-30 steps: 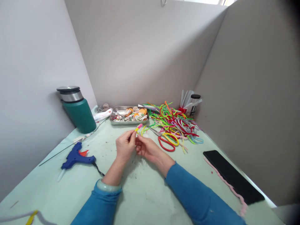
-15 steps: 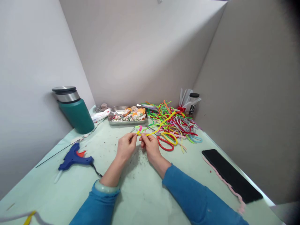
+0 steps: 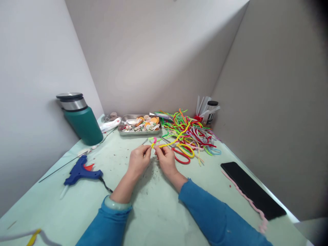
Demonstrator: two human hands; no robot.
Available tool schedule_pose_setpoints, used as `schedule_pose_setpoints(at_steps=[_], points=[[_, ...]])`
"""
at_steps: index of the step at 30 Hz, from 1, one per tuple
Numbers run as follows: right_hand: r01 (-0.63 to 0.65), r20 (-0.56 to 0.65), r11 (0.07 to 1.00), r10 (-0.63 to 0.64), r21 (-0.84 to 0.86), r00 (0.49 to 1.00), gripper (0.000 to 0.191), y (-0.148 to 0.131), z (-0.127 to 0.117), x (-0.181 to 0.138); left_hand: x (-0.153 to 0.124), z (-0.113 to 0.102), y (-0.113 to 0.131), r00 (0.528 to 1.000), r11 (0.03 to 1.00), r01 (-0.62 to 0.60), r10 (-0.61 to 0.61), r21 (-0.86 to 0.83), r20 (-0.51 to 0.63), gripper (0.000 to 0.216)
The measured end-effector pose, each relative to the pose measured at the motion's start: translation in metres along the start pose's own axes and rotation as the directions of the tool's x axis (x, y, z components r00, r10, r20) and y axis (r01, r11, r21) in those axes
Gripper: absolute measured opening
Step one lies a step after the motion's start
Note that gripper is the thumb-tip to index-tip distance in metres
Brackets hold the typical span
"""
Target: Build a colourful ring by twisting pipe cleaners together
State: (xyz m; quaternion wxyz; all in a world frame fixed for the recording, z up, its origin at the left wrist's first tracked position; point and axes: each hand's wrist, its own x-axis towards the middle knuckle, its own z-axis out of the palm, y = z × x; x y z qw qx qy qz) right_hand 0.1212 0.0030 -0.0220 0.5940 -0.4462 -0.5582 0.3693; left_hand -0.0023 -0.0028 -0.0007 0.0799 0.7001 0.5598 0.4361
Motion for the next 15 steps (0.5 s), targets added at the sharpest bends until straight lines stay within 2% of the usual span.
schedule_pose_setpoints(at_steps=[5, 9, 12, 15], points=[[0.103, -0.03, 0.988, -0.107, -0.118, 0.994, 0.03, -0.0017, -0.0037, 0.003, -0.0028, -0.0017, 0.005, 0.993, 0.992, -0.092, 0.085, 0.089, 0.088, 0.026], [0.179, 0.017, 0.963, -0.179, -0.201, 0.984, 0.028, -0.0037, -0.0059, 0.0045, -0.0051, -0.0011, 0.0069, 0.982, 0.983, -0.133, 0.113, 0.124, 0.151, 0.025], [0.211, 0.053, 0.953, -0.204, -0.218, 0.978, 0.025, -0.0052, -0.0063, 0.0044, -0.0063, 0.0001, 0.0072, 0.979, 0.98, -0.125, 0.097, 0.153, 0.178, 0.023], [0.23, 0.074, 0.957, -0.22, -0.178, 0.973, 0.018, -0.0076, -0.0054, 0.0026, -0.0059, 0.0003, 0.0073, 0.987, 0.99, -0.062, 0.041, 0.129, 0.156, 0.027]])
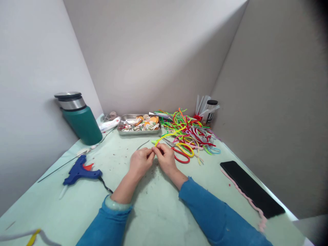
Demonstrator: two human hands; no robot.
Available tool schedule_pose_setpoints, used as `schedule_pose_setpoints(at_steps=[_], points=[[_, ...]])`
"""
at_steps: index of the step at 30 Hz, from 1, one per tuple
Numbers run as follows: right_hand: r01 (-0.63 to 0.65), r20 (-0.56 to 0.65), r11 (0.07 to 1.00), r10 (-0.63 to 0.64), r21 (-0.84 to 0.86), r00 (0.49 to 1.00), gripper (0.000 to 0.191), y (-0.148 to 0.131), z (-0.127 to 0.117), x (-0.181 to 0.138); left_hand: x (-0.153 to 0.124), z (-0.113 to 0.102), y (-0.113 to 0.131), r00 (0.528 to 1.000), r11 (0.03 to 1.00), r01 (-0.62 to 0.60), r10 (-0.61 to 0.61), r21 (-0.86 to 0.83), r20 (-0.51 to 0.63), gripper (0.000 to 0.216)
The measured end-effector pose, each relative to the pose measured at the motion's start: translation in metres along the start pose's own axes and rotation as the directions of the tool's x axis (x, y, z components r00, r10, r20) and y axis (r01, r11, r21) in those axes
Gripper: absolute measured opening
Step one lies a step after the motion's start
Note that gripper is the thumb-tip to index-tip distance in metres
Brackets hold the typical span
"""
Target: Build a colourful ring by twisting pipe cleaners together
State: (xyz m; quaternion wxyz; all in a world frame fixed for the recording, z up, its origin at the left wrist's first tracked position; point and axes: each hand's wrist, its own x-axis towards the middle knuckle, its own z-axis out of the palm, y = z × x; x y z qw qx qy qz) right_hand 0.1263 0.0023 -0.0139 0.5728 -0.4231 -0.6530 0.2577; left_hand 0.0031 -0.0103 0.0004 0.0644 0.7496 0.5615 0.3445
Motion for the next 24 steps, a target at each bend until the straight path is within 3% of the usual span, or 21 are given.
schedule_pose_setpoints(at_steps=[5, 8, 14, 24], points=[[-0.07, -0.003, 0.994, 0.07, 0.082, 0.998, 0.019, 0.0, 0.0, -0.002, 0.004, -0.003, 0.0, 0.975, 0.96, 0.195, -0.212, -0.199, -0.066, 0.037], [-0.17, 0.046, 0.981, 0.166, 0.092, 0.985, 0.028, 0.006, 0.002, -0.001, 0.005, -0.005, -0.001, 0.956, 0.924, 0.27, -0.292, -0.27, -0.042, 0.038], [-0.396, 0.132, 0.867, 0.374, 0.302, 0.918, 0.037, 0.015, 0.006, 0.004, 0.006, -0.006, -0.002, 0.953, 0.918, 0.283, -0.301, -0.279, -0.021, 0.039], [-0.497, 0.231, 0.733, 0.442, 0.464, 0.867, 0.035, 0.007, 0.002, 0.01, 0.005, -0.005, 0.0, 0.956, 0.912, 0.292, -0.284, -0.289, 0.069, 0.042]])
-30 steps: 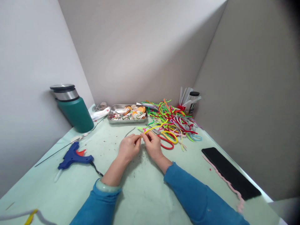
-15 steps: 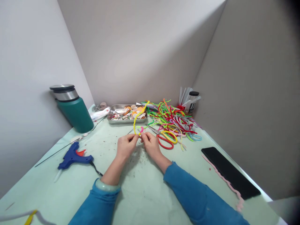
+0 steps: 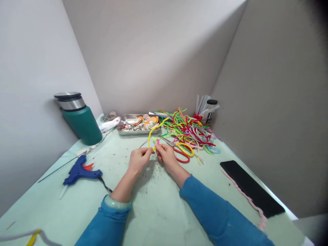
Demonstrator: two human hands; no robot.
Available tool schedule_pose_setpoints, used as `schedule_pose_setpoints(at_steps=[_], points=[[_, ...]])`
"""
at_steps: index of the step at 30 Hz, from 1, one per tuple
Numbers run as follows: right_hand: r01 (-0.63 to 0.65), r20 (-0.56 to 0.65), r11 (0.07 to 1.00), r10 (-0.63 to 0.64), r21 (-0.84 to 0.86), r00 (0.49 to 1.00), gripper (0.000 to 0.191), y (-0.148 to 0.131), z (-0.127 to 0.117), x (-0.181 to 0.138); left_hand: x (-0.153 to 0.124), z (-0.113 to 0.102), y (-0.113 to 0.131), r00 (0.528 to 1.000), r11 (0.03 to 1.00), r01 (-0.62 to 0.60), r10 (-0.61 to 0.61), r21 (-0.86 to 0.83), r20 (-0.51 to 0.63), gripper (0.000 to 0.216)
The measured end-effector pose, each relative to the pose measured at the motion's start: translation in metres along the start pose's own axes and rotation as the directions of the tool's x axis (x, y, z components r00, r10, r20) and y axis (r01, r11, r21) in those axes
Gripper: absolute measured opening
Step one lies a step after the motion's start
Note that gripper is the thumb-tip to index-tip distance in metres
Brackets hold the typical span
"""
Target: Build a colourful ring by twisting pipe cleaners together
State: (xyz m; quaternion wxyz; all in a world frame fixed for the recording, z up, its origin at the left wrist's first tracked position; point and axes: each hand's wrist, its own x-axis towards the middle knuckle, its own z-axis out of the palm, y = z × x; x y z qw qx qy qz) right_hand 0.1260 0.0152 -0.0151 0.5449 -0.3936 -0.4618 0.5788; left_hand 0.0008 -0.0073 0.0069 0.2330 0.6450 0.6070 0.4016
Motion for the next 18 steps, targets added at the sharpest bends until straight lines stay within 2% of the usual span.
schedule_pose_setpoints(at_steps=[5, 10, 13, 18], points=[[-0.005, 0.012, 1.0, 0.005, 0.023, 1.0, 0.032, -0.001, -0.001, 0.0, 0.001, 0.001, -0.003, 1.0, 1.0, -0.016, 0.016, 0.024, -0.003, 0.042], [-0.001, 0.015, 0.999, 0.0, 0.041, 1.0, 0.032, 0.001, -0.002, 0.0, 0.005, 0.004, -0.008, 0.997, 0.996, 0.01, -0.017, -0.087, -0.077, 0.027], [-0.001, 0.016, 0.999, 0.0, 0.036, 1.0, 0.032, 0.003, -0.003, 0.0, 0.006, 0.005, -0.011, 0.988, 0.99, -0.054, 0.035, -0.128, -0.148, 0.022], [0.017, 0.013, 0.998, -0.018, 0.057, 1.0, 0.033, 0.003, -0.004, 0.001, 0.006, 0.004, -0.011, 0.986, 0.99, -0.113, 0.101, -0.088, -0.13, 0.024]])
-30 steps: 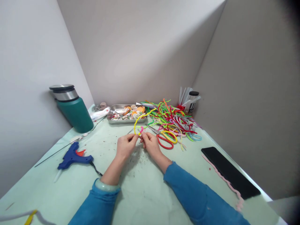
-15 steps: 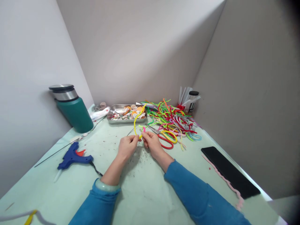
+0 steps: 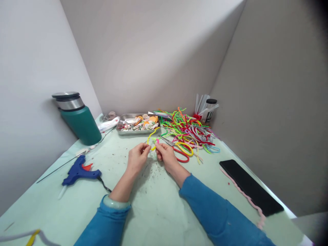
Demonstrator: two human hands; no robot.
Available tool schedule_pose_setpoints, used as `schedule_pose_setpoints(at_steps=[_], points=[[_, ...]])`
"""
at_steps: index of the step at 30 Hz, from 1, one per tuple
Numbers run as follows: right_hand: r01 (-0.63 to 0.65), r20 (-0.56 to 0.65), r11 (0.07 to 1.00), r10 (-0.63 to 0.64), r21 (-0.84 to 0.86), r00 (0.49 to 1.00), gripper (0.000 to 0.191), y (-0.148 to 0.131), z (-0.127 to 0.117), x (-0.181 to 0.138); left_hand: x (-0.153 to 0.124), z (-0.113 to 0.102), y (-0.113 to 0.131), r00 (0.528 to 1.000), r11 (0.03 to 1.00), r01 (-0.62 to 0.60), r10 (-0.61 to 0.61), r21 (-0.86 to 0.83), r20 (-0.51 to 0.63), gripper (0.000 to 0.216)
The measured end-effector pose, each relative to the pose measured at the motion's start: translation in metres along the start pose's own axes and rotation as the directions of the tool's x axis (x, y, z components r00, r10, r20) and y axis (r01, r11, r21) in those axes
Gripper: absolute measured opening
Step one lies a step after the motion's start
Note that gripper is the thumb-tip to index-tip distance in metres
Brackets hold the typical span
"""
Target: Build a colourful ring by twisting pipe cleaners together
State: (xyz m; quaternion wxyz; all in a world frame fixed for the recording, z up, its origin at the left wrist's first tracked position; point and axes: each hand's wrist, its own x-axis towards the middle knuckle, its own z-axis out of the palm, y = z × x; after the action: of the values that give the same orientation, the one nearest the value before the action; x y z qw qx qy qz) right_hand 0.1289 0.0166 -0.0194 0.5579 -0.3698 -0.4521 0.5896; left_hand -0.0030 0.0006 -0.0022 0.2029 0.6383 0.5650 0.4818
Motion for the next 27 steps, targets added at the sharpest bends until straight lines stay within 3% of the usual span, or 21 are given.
schedule_pose_setpoints(at_steps=[4, 13, 17, 23, 27], points=[[-0.004, -0.005, 0.999, 0.004, 0.05, 1.0, 0.032, 0.0007, -0.0005, 0.0014, -0.0014, 0.0006, 0.0008, 0.998, 0.996, -0.06, 0.059, 0.059, 0.02, 0.027], [0.017, -0.015, 0.998, -0.016, 0.063, 1.0, 0.029, 0.002, -0.0011, 0.0021, -0.0031, 0.0024, 0.0029, 0.968, 0.981, -0.168, 0.145, 0.101, 0.204, 0.023], [0.036, -0.021, 0.998, -0.036, 0.045, 0.999, 0.029, 0.0018, -0.0007, 0.0016, -0.0033, 0.0029, 0.0027, 0.972, 0.995, -0.074, 0.058, 0.064, 0.227, 0.024], [0.045, -0.07, 0.998, -0.043, 0.033, 0.997, 0.03, 0.0045, -0.0008, 0.0026, 0.0004, 0.0008, -0.001, 0.994, 0.998, 0.047, -0.042, -0.045, 0.096, 0.028], [0.007, -0.034, 0.993, -0.011, -0.122, 0.999, 0.032, 0.0056, 0.0012, 0.0016, 0.0022, -0.0012, -0.0003, 0.99, 0.989, 0.089, -0.074, -0.119, 0.122, 0.031]])
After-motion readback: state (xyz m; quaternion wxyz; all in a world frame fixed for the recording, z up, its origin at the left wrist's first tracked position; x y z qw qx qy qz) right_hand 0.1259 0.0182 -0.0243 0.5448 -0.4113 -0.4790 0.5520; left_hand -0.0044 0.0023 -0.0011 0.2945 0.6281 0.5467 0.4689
